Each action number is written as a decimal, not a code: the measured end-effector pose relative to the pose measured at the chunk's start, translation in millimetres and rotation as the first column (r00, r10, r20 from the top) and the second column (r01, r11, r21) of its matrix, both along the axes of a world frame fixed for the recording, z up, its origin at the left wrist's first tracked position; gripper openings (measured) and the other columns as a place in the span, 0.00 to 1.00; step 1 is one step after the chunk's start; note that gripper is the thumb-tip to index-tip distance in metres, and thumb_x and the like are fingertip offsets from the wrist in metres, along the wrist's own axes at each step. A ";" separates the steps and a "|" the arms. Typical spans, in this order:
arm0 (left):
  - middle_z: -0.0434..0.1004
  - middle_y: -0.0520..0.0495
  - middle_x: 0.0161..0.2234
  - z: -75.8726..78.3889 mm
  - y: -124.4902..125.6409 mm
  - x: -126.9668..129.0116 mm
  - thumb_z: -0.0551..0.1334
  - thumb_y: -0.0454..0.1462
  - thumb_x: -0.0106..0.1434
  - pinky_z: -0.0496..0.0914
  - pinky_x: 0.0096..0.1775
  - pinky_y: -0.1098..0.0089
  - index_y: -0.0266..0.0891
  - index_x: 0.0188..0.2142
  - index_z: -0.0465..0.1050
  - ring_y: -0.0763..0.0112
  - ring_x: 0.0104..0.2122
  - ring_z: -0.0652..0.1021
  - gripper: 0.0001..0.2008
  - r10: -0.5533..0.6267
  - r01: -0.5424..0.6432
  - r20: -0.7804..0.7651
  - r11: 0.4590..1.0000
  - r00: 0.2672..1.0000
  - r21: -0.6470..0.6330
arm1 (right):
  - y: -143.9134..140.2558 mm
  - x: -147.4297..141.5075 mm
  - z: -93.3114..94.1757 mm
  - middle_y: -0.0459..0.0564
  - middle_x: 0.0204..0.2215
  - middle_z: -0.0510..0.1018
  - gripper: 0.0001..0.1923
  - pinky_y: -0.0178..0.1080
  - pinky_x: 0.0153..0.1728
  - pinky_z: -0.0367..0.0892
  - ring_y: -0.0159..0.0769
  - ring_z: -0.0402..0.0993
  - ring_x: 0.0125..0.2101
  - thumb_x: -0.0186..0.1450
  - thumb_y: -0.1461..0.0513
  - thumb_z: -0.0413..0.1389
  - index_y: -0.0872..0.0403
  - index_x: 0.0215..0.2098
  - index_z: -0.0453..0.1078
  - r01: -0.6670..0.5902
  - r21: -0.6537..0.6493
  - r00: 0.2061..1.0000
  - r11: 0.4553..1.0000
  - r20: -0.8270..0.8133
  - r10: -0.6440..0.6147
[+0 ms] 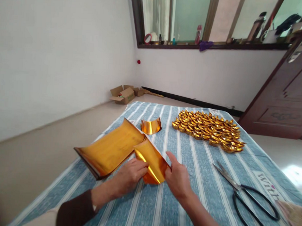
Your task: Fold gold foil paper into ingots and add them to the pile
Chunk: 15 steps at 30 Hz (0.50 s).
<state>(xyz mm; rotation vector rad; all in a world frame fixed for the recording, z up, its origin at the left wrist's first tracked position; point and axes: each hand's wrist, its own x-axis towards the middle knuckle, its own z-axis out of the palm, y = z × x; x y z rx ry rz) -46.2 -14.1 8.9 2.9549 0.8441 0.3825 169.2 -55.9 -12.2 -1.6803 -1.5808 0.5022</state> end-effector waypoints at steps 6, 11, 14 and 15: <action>0.77 0.44 0.40 0.6 -34.9 30.7 0.52 0.33 0.69 0.68 0.48 0.66 0.39 0.39 0.72 0.65 0.43 0.76 0.10 -0.336 0.350 0.102 0.918 0.936 -0.188 | -104.0 57.2 -3.9 0.46 0.28 0.80 0.24 0.35 0.22 0.70 0.36 0.74 0.21 0.65 0.56 0.50 0.48 0.60 0.66 -0.121 -0.034 0.991 0.992 -0.052 0.120; 0.79 0.43 0.43 -1.4 -43.2 33.0 0.52 0.32 0.68 0.69 0.51 0.65 0.39 0.41 0.73 0.65 0.47 0.77 0.11 -0.371 0.417 0.199 0.857 0.907 -0.302 | -123.4 99.3 1.8 0.58 0.61 0.66 0.39 0.48 0.44 0.75 0.56 0.69 0.55 0.51 0.55 0.67 0.44 0.60 0.65 -0.376 0.050 0.865 0.925 0.378 0.331; 0.79 0.42 0.45 -4.2 -42.4 31.3 0.52 0.32 0.69 0.69 0.51 0.64 0.38 0.42 0.73 0.65 0.47 0.77 0.11 -0.348 0.425 0.271 0.847 0.898 -0.319 | -114.6 105.0 8.0 0.57 0.67 0.54 0.38 0.58 0.55 0.64 0.58 0.52 0.65 0.52 0.60 0.66 0.44 0.61 0.63 -0.442 -0.003 0.774 0.897 0.505 0.383; 0.79 0.42 0.45 -5.0 -41.8 30.7 0.51 0.33 0.69 0.69 0.51 0.64 0.38 0.41 0.73 0.65 0.47 0.77 0.11 -0.337 0.422 0.290 0.849 0.896 -0.318 | -111.3 104.3 10.6 0.55 0.66 0.56 0.34 0.59 0.58 0.59 0.57 0.50 0.65 0.55 0.62 0.65 0.44 0.59 0.66 -0.466 -0.039 0.748 0.884 0.516 0.417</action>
